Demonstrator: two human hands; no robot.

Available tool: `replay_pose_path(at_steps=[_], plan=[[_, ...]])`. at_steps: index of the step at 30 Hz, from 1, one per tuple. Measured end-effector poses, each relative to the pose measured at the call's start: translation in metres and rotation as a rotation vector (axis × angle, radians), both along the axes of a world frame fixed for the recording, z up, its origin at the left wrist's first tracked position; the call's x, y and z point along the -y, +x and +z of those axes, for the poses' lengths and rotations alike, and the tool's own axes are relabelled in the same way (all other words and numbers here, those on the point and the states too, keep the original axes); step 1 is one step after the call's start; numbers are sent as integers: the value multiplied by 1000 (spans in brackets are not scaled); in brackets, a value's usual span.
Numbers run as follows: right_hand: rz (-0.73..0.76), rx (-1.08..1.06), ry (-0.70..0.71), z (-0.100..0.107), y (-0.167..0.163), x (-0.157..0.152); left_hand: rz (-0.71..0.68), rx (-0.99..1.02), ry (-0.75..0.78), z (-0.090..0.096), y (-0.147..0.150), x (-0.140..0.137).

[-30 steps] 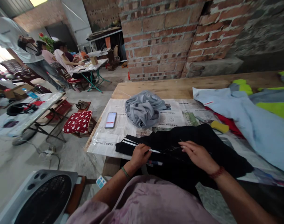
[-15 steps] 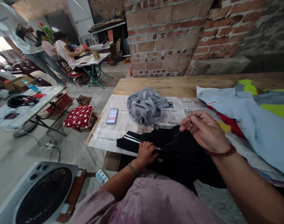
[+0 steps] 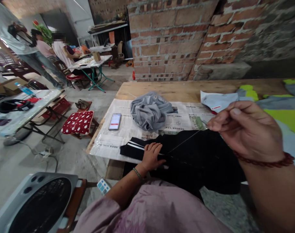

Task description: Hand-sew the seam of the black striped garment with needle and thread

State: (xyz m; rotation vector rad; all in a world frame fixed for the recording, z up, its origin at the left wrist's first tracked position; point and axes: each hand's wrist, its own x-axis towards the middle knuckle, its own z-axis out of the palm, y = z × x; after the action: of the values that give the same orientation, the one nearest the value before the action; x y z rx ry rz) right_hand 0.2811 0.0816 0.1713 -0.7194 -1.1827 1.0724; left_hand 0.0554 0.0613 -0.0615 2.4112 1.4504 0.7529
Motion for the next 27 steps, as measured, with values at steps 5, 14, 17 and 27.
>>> replay_pose_path(at_steps=[5, 14, 17, 27], plan=[[-42, -27, -19, -8, 12, -14, -59, 30, -138, 5, -1, -12], [-115, -118, -127, -54, 55, -74, -47, 172, -297, 2, -6, -15], [-212, -39, -90, -78, 61, -90, -65, 214, -332, 3, -7, -18], [316, 1067, 108, -161, -13, -59, -63, 203, -271, -3, -6, -20]])
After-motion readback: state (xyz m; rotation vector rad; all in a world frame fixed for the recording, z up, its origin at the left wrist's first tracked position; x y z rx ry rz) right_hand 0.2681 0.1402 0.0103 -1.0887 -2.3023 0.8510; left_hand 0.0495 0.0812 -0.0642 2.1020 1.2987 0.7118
